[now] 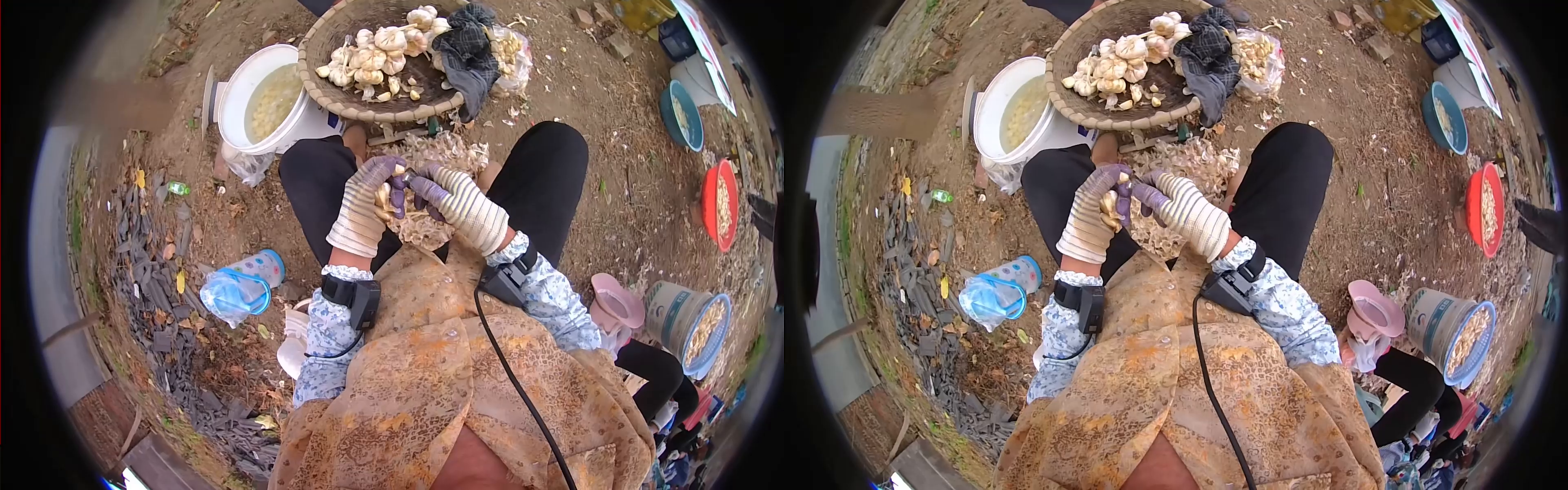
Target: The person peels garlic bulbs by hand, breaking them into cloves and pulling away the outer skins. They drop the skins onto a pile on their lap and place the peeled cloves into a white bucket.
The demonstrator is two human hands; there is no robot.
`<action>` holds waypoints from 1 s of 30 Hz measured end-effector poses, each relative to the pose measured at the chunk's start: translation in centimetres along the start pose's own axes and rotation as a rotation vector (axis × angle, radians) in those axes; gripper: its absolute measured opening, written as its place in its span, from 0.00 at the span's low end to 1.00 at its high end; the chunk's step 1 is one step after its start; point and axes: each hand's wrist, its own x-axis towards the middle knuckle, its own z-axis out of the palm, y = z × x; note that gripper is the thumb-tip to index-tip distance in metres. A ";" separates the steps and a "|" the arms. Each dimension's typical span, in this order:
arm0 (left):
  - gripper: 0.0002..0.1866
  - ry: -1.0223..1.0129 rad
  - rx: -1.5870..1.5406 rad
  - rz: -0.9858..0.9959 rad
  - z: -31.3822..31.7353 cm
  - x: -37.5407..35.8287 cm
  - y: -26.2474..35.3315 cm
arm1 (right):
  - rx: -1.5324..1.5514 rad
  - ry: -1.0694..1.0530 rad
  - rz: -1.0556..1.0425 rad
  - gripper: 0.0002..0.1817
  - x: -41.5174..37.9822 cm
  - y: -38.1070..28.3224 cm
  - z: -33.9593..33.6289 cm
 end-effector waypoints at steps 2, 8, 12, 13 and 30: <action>0.10 -0.003 0.050 0.014 0.0 0.2 -0.1 | 0.019 0.031 -0.029 0.19 -0.3 -0.2 0.4; 0.11 -0.067 0.155 0.052 -0.9 0.3 -0.5 | 0.030 -0.030 0.000 0.17 -0.4 -0.3 0.2; 0.12 -0.082 0.020 -0.068 -1.0 -0.4 -0.4 | -0.067 -0.020 -0.142 0.16 0.1 1.5 0.4; 0.11 -0.079 -0.065 -0.132 -1.1 -0.5 -0.5 | -0.087 -0.009 -0.218 0.15 0.4 2.2 0.3; 0.14 -0.046 0.290 0.068 -0.4 -0.5 -0.9 | -0.110 0.002 -0.153 0.16 0.3 2.2 -0.2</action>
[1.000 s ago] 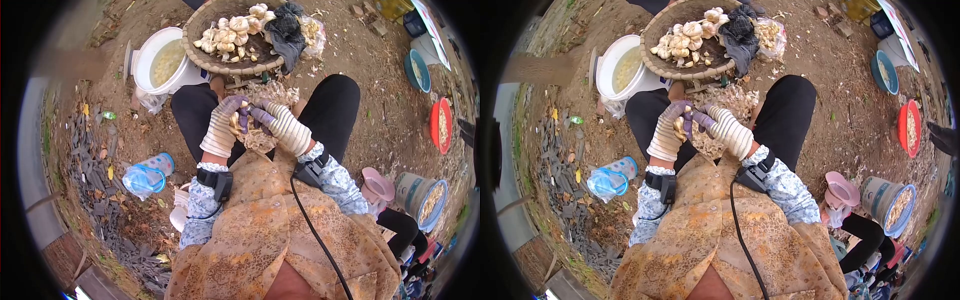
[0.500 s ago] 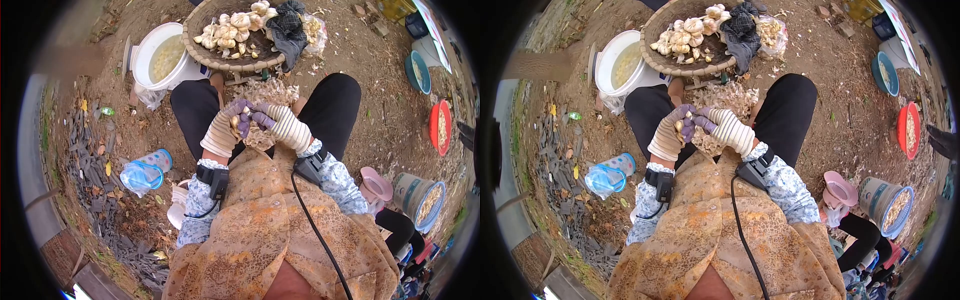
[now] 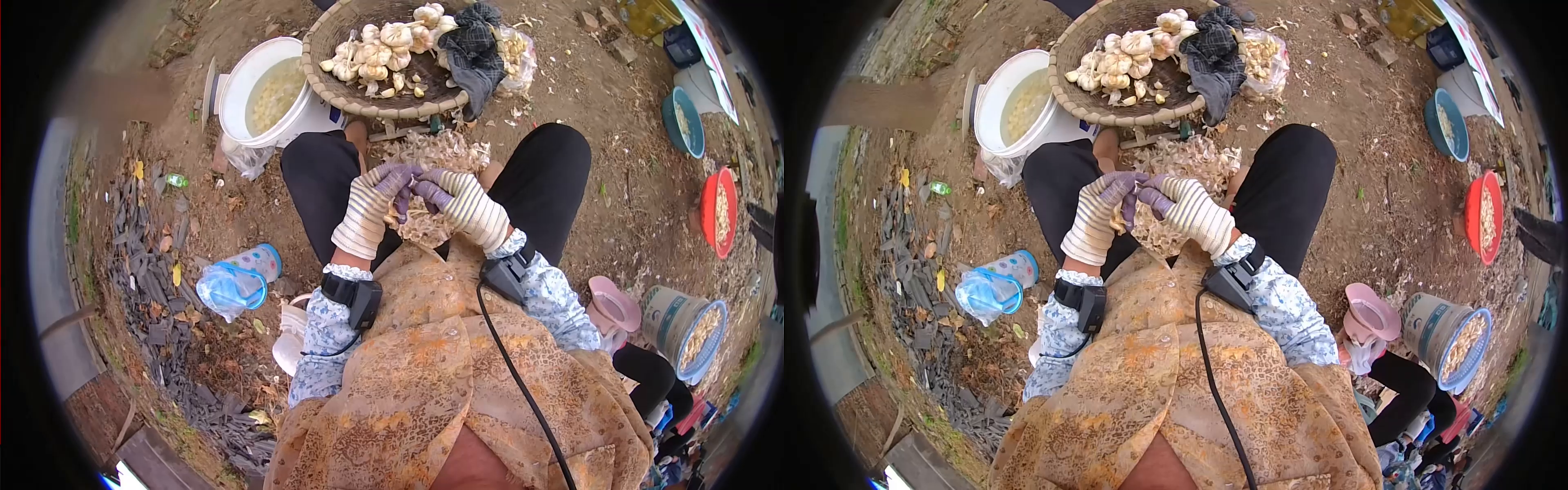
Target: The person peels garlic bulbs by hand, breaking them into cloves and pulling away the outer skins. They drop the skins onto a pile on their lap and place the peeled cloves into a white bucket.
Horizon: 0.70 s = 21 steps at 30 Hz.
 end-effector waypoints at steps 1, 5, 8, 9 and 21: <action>0.14 0.002 0.000 0.002 -0.2 0.0 0.0 | 0.053 -0.015 0.040 0.15 0.0 -0.1 0.0; 0.15 0.014 -0.239 -0.094 -0.4 0.1 0.2 | 0.037 -0.051 0.038 0.14 -0.3 -0.5 -0.6; 0.13 0.095 -0.338 -0.075 -1.1 0.3 0.2 | 0.226 -0.097 0.091 0.15 -0.7 -0.6 -1.1; 0.13 0.115 -0.319 -0.053 -1.3 0.4 0.3 | 0.252 -0.093 0.152 0.16 -0.7 -0.9 -1.2; 0.10 0.145 -0.213 -0.066 0.1 0.2 0.4 | 0.082 -0.102 0.179 0.17 0.4 -1.9 0.1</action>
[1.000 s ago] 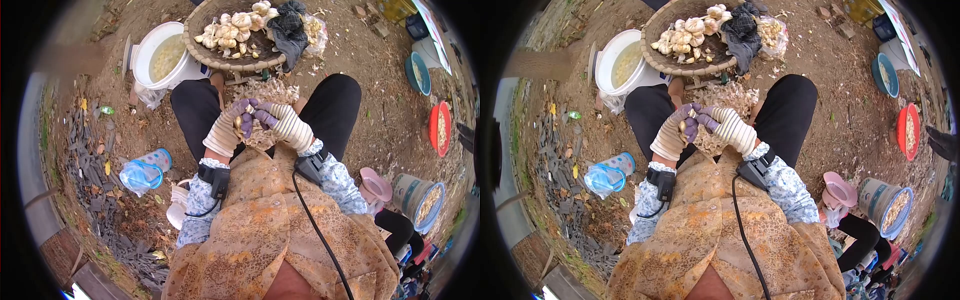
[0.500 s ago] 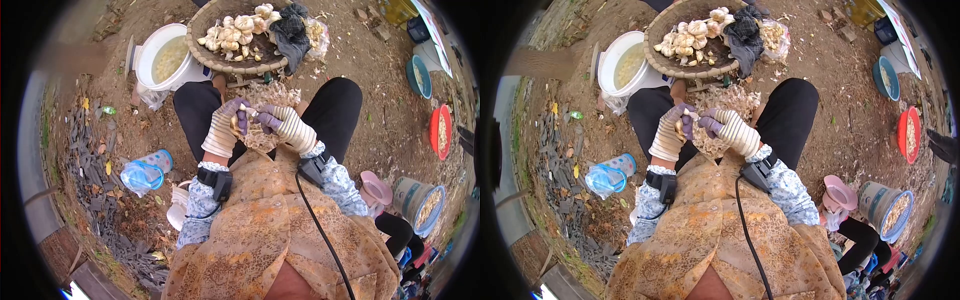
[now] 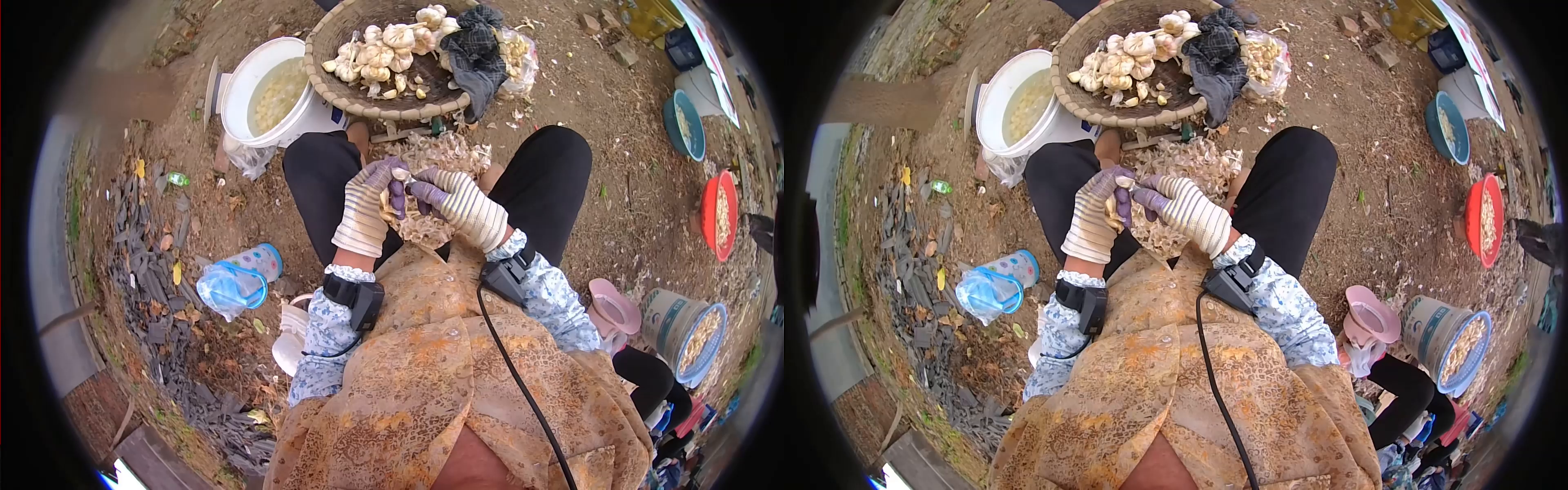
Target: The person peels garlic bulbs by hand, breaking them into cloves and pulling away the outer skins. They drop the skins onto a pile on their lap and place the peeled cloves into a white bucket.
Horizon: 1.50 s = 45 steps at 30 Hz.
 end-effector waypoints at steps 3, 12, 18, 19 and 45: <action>0.11 -0.064 -0.140 -0.096 -0.8 0.1 -0.7 | -0.100 0.031 -0.120 0.16 0.4 1.3 0.0; 0.12 -0.097 -0.187 -0.101 -0.3 0.3 -1.4 | -0.170 0.155 -0.287 0.14 0.8 3.9 0.2; 0.12 -0.042 0.026 -0.041 -0.2 0.0 -1.2 | -0.157 0.168 -0.259 0.16 0.9 3.9 0.0; 0.12 -0.063 0.025 -0.053 0.0 -0.2 -1.0 | -0.102 0.171 -0.240 0.16 0.9 4.1 0.0; 0.34 -0.003 0.031 0.160 -5.1 4.8 10.9 | 0.157 0.223 0.025 0.12 0.5 0.6 -1.1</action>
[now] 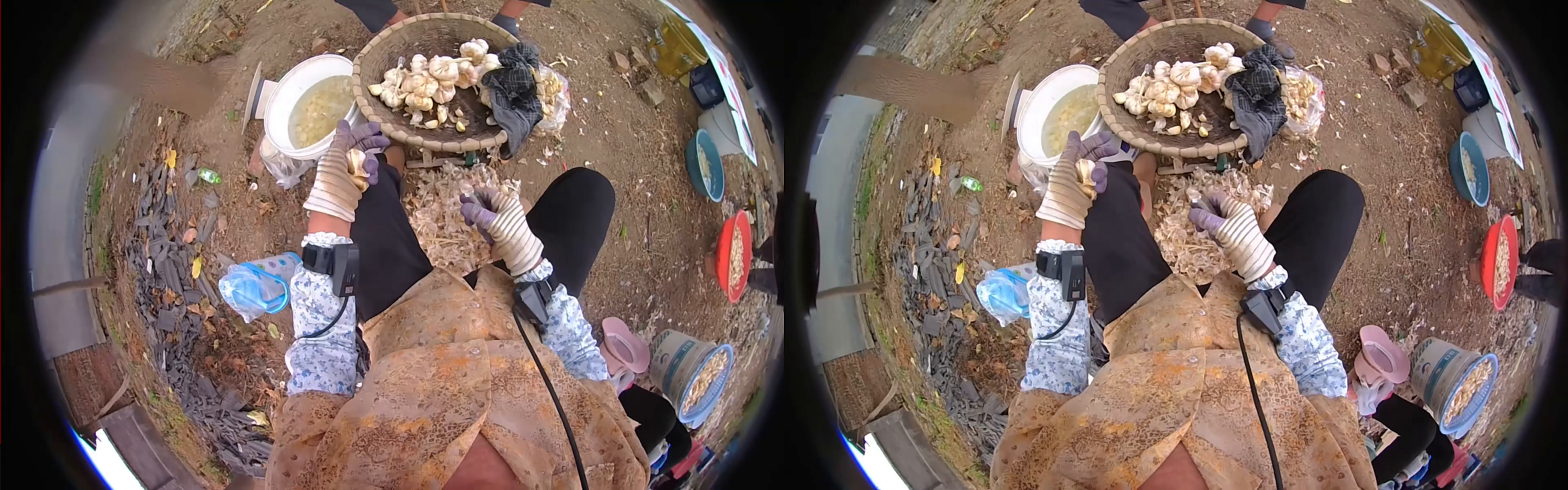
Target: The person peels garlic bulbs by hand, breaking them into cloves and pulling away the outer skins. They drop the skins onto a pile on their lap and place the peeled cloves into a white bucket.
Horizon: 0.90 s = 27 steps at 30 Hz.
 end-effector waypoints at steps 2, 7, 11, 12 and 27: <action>0.37 -0.090 -0.010 -0.119 2.7 -1.3 -2.5 | -0.013 0.009 -0.103 0.13 0.0 -1.4 0.8; 0.37 -0.120 0.039 -0.257 6.3 -2.6 -8.7 | 0.262 -0.160 -0.155 0.12 0.4 -2.7 3.4; 0.28 -0.089 -0.038 -0.220 6.6 -3.3 -7.3 | 0.220 0.116 -0.078 0.15 0.2 -1.9 1.6; 0.28 -0.086 -0.038 -0.219 6.0 -2.9 -7.8 | 0.221 0.113 -0.077 0.15 0.1 -1.7 1.7; 0.20 0.237 -0.506 -0.180 9.2 -3.1 -9.2 | 0.234 0.034 -0.192 0.19 -0.1 0.0 3.0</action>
